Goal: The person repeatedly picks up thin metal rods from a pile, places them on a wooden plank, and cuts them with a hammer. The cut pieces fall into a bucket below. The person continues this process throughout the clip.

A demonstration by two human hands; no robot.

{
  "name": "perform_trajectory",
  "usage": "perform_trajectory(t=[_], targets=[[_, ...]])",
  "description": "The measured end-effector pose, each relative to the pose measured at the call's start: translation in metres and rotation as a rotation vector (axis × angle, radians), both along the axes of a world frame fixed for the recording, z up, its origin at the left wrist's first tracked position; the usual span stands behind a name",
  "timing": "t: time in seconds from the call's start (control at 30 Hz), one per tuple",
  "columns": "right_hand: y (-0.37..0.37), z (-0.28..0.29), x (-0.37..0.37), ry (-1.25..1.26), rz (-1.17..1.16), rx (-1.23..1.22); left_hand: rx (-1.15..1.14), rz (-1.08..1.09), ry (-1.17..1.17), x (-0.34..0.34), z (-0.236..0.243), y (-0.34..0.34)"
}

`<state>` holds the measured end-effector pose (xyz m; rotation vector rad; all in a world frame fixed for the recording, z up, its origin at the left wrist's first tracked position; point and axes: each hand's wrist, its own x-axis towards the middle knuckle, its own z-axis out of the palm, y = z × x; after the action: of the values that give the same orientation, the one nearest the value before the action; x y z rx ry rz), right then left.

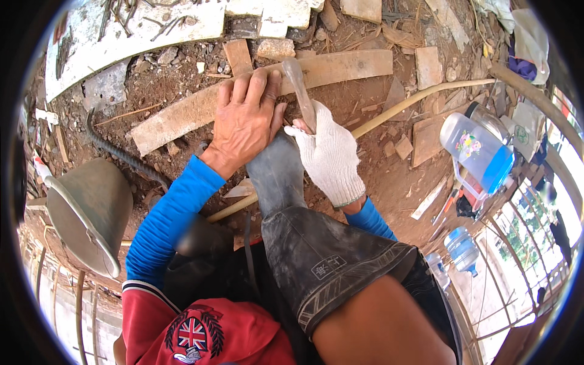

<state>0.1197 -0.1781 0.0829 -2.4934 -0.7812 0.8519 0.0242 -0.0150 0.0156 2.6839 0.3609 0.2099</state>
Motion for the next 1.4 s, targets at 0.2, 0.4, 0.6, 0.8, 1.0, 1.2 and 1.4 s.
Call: perform_trajectory(t=[0.2, 0.4, 0.6, 0.8, 1.0, 1.2, 1.4], targets=[[0.005, 0.012, 0.002, -0.053, -0.012, 0.008, -0.011, 0.011, 0.003, 0.001, 0.002, 0.002], [0.004, 0.005, 0.007, -0.037, -0.038, 0.020, -0.070, 0.041, 0.017, 0.002, 0.002, -0.003], [0.004, -0.001, -0.004, -0.098, 0.034, 0.002, -0.082, 0.142, 0.011, 0.002, 0.004, -0.018], [0.005, 0.010, -0.008, -0.018, -0.040, 0.116, -0.097, 0.133, 0.029, -0.002, 0.001, -0.022], [0.005, -0.001, -0.006, -0.128, 0.080, -0.120, -0.139, 0.174, -0.010, -0.003, 0.001, -0.024], [0.004, 0.011, -0.007, -0.078, 0.003, 0.007, -0.112, 0.144, 0.002, -0.001, 0.002, -0.021], [0.009, 0.009, 0.001, -0.088, 0.071, 0.032, -0.138, 0.167, -0.019, -0.004, -0.003, -0.023]])
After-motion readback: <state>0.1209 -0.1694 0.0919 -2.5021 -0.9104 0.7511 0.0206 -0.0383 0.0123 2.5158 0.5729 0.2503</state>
